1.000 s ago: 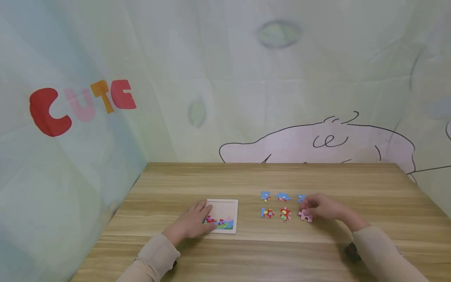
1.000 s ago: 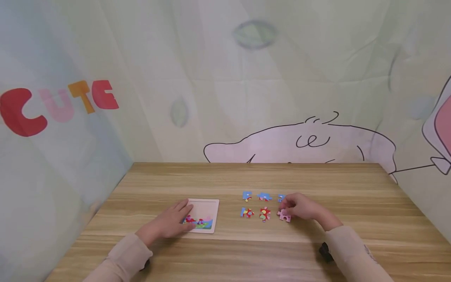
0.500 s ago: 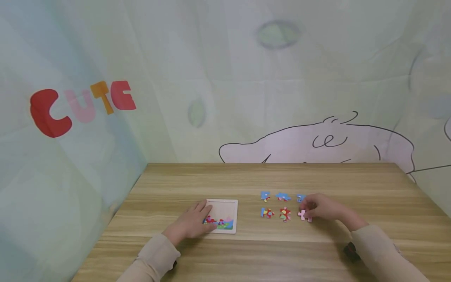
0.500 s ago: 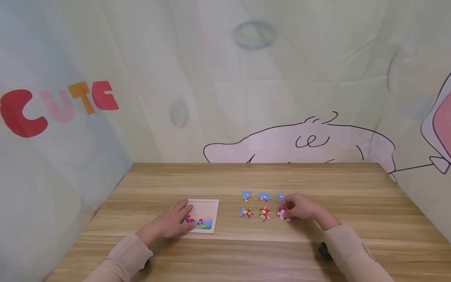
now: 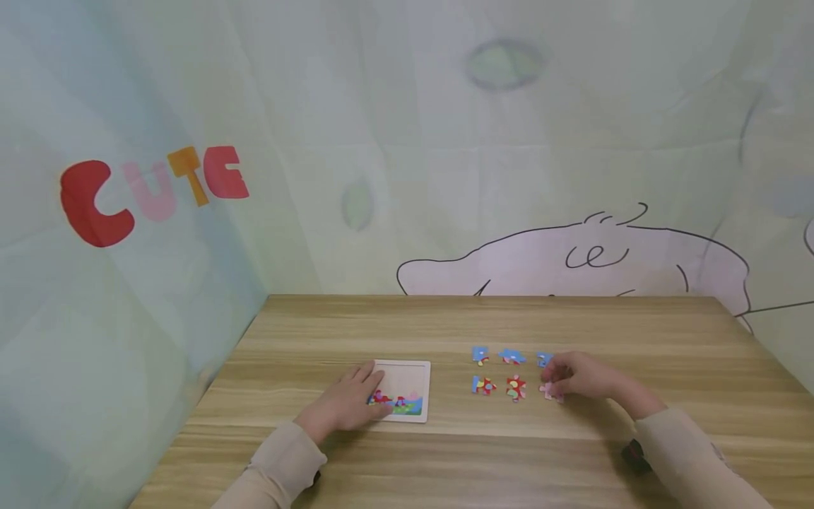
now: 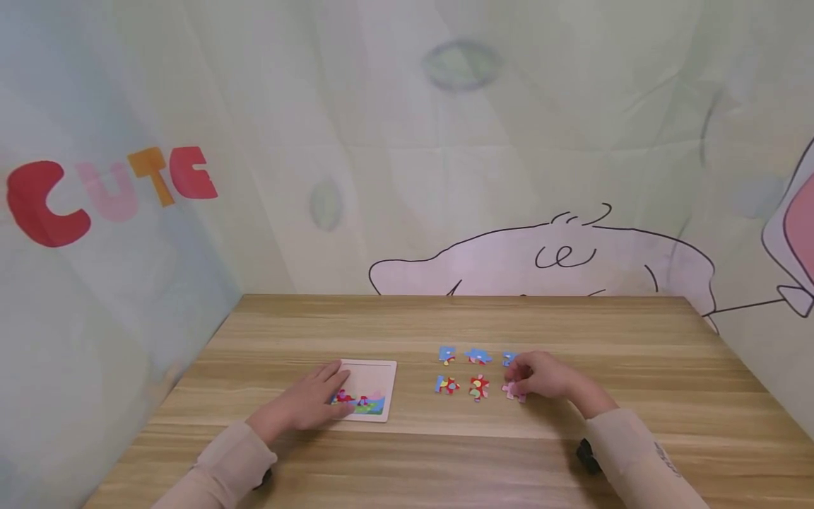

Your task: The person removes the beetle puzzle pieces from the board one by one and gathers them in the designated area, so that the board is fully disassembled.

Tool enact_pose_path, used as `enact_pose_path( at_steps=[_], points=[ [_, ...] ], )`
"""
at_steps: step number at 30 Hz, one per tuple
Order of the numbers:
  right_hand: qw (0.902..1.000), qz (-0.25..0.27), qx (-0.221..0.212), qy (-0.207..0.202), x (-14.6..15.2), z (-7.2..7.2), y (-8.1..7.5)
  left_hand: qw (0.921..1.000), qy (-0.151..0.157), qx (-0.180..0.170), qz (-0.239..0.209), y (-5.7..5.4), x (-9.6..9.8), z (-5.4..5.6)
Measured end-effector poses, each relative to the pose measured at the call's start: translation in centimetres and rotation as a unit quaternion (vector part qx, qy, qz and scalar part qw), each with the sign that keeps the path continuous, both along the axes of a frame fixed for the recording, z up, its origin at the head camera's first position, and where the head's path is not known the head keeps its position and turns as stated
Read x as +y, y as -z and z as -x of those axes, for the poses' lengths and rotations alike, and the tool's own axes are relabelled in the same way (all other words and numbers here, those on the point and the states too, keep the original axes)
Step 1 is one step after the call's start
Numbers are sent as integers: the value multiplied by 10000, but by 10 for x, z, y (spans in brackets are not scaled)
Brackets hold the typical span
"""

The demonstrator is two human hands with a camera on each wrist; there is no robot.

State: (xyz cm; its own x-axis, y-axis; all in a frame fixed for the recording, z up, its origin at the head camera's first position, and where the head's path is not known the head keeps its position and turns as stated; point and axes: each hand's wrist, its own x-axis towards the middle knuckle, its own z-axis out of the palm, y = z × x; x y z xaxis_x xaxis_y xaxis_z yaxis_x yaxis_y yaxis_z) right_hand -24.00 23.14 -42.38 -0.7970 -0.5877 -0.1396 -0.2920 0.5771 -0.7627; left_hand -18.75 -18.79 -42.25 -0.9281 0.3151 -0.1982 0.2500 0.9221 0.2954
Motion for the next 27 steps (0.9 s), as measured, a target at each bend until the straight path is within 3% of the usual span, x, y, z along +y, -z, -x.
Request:
enact_pose_path(
  at_steps=[8,15,27],
  points=[
    [9977,-182,653,56,-18,7,-15,10000,6,48,34,2,-1,1],
    [9974,-336,634,3,-51,10,-36,9994,-12,55,-349,4,-6,2],
    [9953,-16,733,-641,-110,16,-52,9982,-38,-131,-584,-3,-27,-2]
  ],
)
